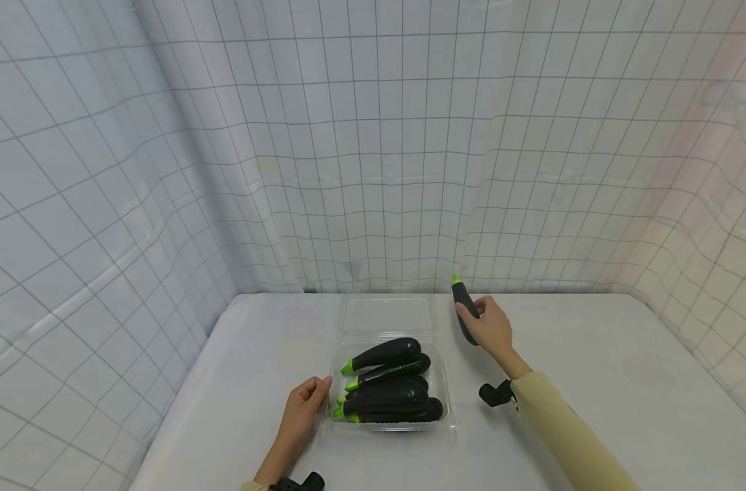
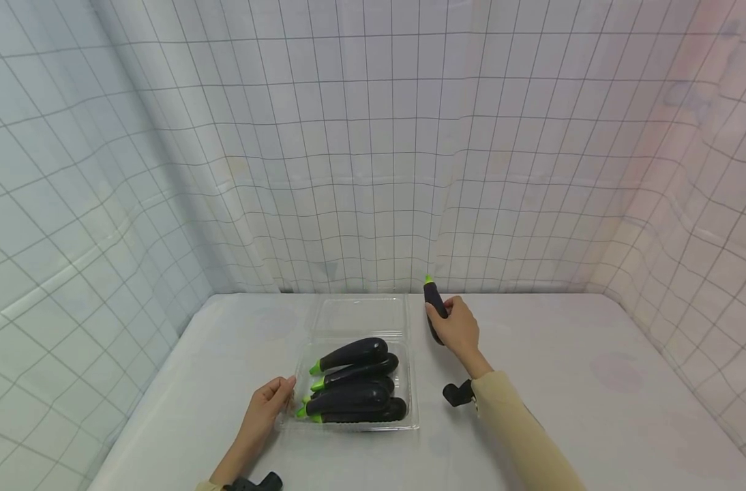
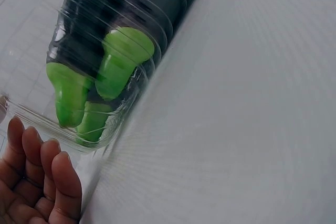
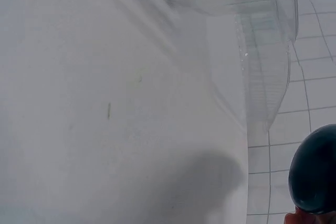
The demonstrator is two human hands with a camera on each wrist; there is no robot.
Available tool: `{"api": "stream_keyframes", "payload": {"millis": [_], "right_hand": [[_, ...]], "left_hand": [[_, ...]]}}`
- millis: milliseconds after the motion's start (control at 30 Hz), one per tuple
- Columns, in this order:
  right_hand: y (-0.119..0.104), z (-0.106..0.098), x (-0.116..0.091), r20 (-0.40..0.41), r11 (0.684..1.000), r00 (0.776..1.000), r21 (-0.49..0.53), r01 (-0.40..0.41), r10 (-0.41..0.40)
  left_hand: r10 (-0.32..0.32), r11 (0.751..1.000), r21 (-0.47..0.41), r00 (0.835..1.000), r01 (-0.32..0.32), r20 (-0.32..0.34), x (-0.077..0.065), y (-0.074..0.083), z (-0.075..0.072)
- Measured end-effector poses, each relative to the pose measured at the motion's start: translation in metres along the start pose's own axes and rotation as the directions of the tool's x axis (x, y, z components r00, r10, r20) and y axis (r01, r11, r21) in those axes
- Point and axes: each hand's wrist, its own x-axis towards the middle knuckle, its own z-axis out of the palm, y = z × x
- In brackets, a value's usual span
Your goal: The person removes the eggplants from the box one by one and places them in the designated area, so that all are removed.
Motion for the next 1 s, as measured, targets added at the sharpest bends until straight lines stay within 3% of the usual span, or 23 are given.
{"api": "stream_keyframes", "payload": {"millis": [633, 1000], "right_hand": [[0.010, 0.008, 0.002, 0.091, 0.984, 0.991, -0.153, -0.088, 0.103], [0.010, 0.016, 0.005, 0.154, 0.975, 0.980, -0.202, -0.094, 0.126]], "left_hand": [[-0.028, 1.000, 0.005, 0.999, 0.028, 0.016, 0.000, 0.004, -0.001], [-0.022, 1.000, -0.005, 1.000, 0.022, 0.009, -0.002, 0.003, 0.000]]}}
